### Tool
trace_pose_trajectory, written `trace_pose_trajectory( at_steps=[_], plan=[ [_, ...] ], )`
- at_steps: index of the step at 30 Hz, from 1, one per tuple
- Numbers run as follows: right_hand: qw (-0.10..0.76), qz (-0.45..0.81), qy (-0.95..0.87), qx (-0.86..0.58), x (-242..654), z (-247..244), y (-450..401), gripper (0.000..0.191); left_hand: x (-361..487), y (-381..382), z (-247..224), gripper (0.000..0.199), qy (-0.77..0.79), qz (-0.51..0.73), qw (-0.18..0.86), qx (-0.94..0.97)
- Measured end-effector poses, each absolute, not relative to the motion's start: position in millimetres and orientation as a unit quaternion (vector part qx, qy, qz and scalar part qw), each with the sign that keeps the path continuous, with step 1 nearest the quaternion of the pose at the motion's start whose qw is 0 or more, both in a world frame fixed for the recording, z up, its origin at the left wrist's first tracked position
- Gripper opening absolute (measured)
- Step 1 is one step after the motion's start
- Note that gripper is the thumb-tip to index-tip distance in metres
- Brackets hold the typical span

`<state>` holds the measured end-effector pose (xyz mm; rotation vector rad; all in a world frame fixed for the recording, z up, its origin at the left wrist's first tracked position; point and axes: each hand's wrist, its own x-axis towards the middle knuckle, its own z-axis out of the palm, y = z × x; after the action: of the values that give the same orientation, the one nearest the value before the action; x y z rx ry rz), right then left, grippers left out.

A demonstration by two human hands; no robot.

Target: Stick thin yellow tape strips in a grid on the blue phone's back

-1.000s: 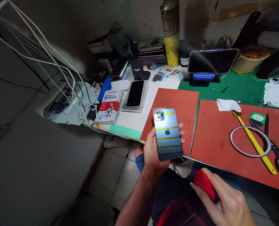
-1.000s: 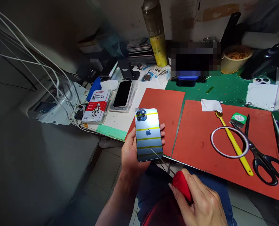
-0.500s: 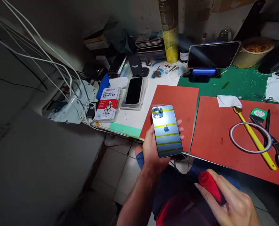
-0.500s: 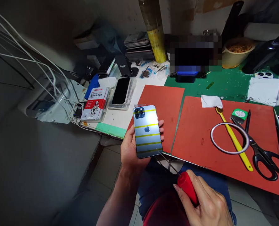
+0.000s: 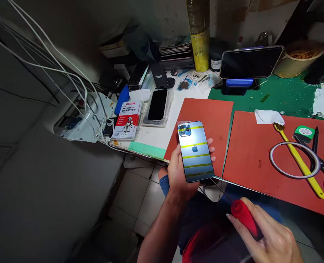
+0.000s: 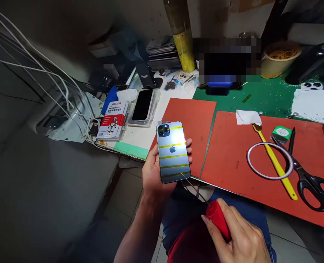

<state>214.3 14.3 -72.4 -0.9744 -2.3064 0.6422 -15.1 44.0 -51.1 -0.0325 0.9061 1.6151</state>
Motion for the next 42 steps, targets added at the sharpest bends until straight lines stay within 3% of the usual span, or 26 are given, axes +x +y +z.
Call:
trace_pose_trajectory(
  at_steps=[6,18,30,42],
  plan=[
    [0.281,0.257,-0.848,-0.369,215,-83,1,0.047,-15,44,-50,0.063,0.392,0.698,0.599,-0.013],
    [0.288,0.245,-0.869,-0.319,201,-63,14,0.054,-11,43,-51,0.061,0.383,0.705,0.596,0.001],
    [0.288,0.295,-0.832,-0.372,208,-86,-3,0.038,-12,42,-51,0.062,0.384,0.696,0.607,0.005],
    [0.274,0.305,-0.828,-0.382,189,-83,8,0.036,-10,42,-51,0.063,0.383,0.702,0.6,0.01]
  ],
)
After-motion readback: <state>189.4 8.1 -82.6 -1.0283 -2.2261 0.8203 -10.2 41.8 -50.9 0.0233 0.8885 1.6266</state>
